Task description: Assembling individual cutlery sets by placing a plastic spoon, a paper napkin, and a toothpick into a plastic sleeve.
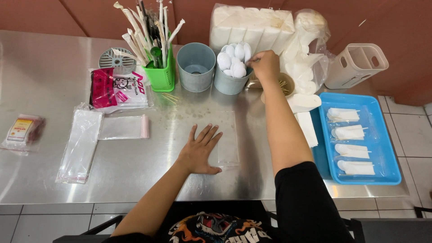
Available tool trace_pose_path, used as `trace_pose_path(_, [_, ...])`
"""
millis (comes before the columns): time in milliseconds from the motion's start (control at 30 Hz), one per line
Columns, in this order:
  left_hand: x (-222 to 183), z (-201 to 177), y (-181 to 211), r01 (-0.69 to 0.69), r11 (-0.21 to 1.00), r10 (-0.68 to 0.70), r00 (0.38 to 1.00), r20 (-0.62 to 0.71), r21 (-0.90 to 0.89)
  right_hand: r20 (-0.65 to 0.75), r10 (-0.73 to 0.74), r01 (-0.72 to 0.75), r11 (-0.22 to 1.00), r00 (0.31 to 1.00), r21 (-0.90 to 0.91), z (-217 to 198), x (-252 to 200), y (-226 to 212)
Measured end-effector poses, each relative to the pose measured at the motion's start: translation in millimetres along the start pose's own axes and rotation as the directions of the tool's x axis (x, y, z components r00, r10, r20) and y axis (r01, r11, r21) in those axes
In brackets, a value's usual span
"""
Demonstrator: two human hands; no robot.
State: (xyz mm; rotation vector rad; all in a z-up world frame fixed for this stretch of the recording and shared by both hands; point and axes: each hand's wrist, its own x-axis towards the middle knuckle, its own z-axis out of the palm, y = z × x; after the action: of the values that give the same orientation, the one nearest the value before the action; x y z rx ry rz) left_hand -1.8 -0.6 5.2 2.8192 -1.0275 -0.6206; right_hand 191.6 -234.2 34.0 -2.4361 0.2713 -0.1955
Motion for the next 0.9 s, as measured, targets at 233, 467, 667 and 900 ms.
trace_pose_path(233, [2, 4, -1, -0.001, 1.000, 0.001, 1.000, -0.020, -0.004, 0.037, -0.037, 0.037, 0.999, 0.999, 0.004, 7, 3, 6])
trace_pose_path(467, [1, 1, 0, 0.006, 1.000, -0.006, 1.000, 0.000, 0.006, -0.060, 0.006, -0.011, 0.997, 0.998, -0.083, 26, 10, 11])
trace_pose_path(667, [1, 1, 0, 0.005, 1.000, -0.005, 1.000, -0.002, -0.003, -0.101, -0.097, 0.095, 0.995, 0.990, -0.022, 22, 16, 22])
trace_pose_path(900, [3, 6, -2, 0.002, 1.000, -0.002, 1.000, -0.017, 0.001, 0.039, -0.218, 0.215, 0.974, 0.975, 0.070, 3, 11, 38])
